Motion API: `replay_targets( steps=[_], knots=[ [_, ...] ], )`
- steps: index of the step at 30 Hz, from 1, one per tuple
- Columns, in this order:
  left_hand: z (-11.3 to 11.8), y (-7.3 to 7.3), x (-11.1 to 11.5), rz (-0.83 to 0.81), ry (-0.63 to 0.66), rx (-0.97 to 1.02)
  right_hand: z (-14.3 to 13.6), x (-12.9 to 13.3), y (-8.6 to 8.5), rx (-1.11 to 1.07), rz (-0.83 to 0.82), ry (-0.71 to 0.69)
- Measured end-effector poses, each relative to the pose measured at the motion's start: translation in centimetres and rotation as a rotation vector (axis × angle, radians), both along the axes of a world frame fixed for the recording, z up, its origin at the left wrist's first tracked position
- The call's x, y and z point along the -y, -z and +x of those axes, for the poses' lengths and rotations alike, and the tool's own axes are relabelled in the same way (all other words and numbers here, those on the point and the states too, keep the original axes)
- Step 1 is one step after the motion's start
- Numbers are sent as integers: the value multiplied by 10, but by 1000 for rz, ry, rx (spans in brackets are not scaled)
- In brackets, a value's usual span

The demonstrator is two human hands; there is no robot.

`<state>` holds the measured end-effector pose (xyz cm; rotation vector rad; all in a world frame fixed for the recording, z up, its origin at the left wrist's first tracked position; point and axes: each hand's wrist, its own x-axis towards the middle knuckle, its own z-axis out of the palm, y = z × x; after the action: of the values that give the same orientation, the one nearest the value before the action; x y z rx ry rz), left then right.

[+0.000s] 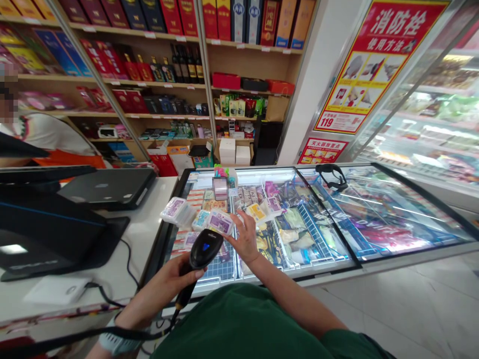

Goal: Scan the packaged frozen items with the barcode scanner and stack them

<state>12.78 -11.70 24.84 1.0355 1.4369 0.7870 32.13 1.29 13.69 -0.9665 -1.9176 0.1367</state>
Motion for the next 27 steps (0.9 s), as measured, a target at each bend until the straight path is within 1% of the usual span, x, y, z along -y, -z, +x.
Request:
replay_targets(
  steps=[4, 7, 9, 12, 15, 18, 23, 27],
  knots=[
    [1, -2, 0, -4, -5, -19, 1, -1, 5, 7, -17, 9],
    [-4, 3, -1, -11, 24, -33, 6, -7, 13, -19, -54, 70],
    [-8, 8, -1, -19, 38, -43, 13, -14, 21, -50, -85, 152],
    [-12, 13, -1, -27, 45, -35, 28, -25, 34, -69, -135, 311],
    [-13, 15, -1, -44, 41, -34, 44, -35, 45, -34, -201, 474],
    [-13, 15, -1, -68, 33, -46, 55, -41, 55, -6, -231, 575],
    [-15, 18, 3, -77, 23, -54, 61, -48, 70, 22, -247, 646],
    [-16, 18, 7, -71, -27, -54, 59, -50, 78, 17, -265, 655]
  ],
)
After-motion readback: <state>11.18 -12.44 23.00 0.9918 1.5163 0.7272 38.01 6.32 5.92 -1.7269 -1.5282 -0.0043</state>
